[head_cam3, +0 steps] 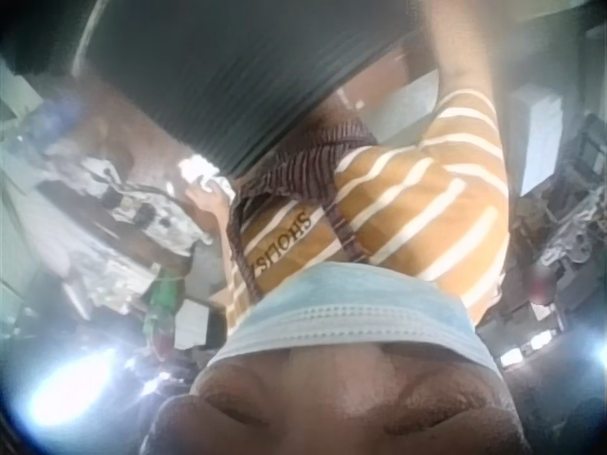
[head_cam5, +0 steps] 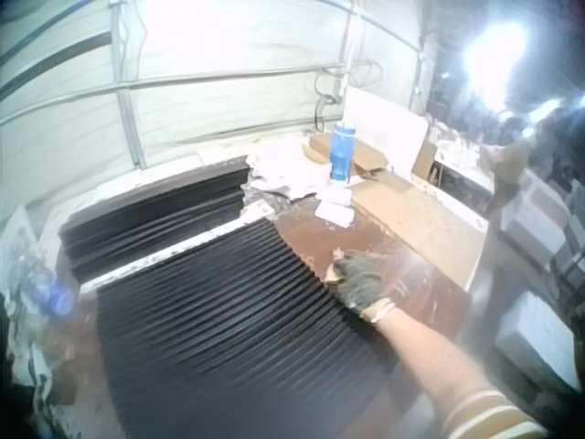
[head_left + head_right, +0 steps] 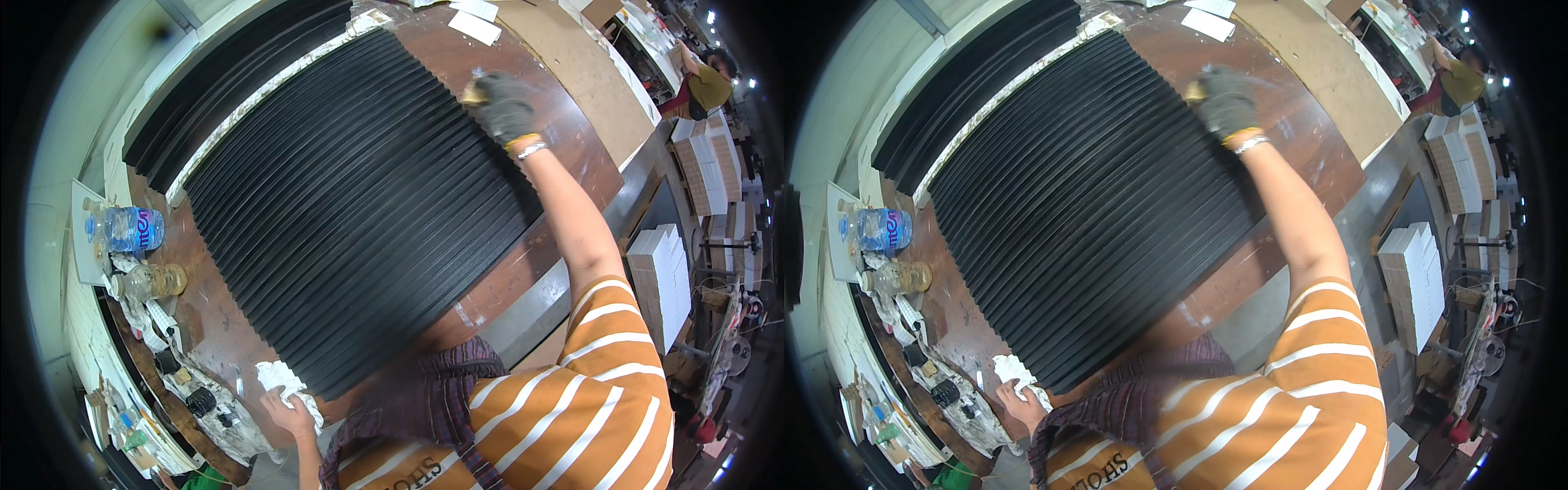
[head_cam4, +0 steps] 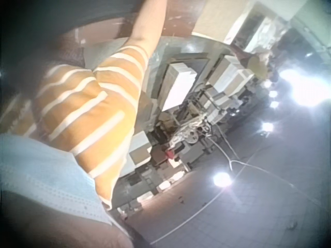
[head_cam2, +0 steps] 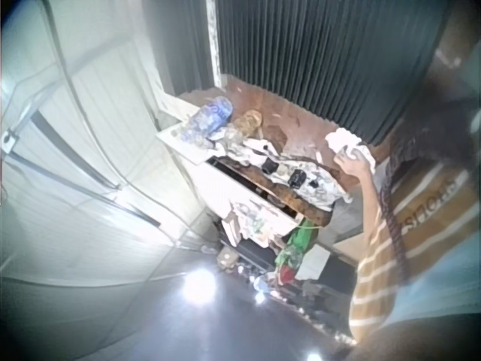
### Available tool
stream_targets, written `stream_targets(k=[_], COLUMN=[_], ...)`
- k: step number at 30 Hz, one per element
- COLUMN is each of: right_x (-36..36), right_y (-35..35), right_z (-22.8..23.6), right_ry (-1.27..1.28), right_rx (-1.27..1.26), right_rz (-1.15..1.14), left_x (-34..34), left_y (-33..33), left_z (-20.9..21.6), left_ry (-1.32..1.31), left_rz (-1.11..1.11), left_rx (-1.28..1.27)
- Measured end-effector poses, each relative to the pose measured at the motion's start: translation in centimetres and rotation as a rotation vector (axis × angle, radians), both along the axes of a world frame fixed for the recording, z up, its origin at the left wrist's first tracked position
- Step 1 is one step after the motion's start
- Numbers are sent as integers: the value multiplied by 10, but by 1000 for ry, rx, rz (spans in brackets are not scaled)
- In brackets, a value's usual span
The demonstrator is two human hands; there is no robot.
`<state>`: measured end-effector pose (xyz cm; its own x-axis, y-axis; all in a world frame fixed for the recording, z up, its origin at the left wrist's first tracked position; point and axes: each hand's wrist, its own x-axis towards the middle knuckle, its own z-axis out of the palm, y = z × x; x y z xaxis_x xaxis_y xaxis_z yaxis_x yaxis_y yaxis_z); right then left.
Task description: The person wipes a stack of black ribbed panels with a white cloth, then uses a small brush to clean the grooves. They alternate between wiping and brushing, handling the panels one at a time on a cluttered workbench.
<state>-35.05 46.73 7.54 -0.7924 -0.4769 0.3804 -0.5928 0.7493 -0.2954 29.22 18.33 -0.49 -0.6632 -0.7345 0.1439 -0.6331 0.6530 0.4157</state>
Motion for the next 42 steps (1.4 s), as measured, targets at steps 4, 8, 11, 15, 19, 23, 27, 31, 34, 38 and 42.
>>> stream_targets(k=[4, 8, 11, 15, 19, 23, 27, 31, 34, 38, 42], right_x=[24, 51, 37, 36, 35, 26, 24, 26, 21, 15, 14], right_y=[41, 62, 80, 88, 93, 101, 107, 107, 108, 113, 120], right_z=[-4, 6, 8, -10, -13, -12, -25, -33, -34, -42, -50], right_ry=[-59, -181, -127, -143, -187, -168, -38, -229, -106, -290, -191], right_rx=[-262, 105, 202, 96, 187, 35, 223, -36, 77, -90, -42], right_rz=[149, 59, -225, 102, -176, 19, -200, 31, -82, -74, -100], left_x=[1, 1, 2, 0, -2, -2, -1, 1, 1, 2, 2], left_y=[0, 0, 0, -1, 1, 3, 2, 1, 0, -1, -3], left_z=[-1, -1, 0, 1, 3, 4, 3, 1, -1, -1, -3], left_ry=[0, -4, -5, -11, 2, 14, 2, 10, 5, -8, 6], left_rz=[7, 3, 3, -21, -3, 15, 10, 14, 16, 9, 10], left_rx=[14, 8, 19, -11, 5, 19, 13, 22, 33, 12, 27])
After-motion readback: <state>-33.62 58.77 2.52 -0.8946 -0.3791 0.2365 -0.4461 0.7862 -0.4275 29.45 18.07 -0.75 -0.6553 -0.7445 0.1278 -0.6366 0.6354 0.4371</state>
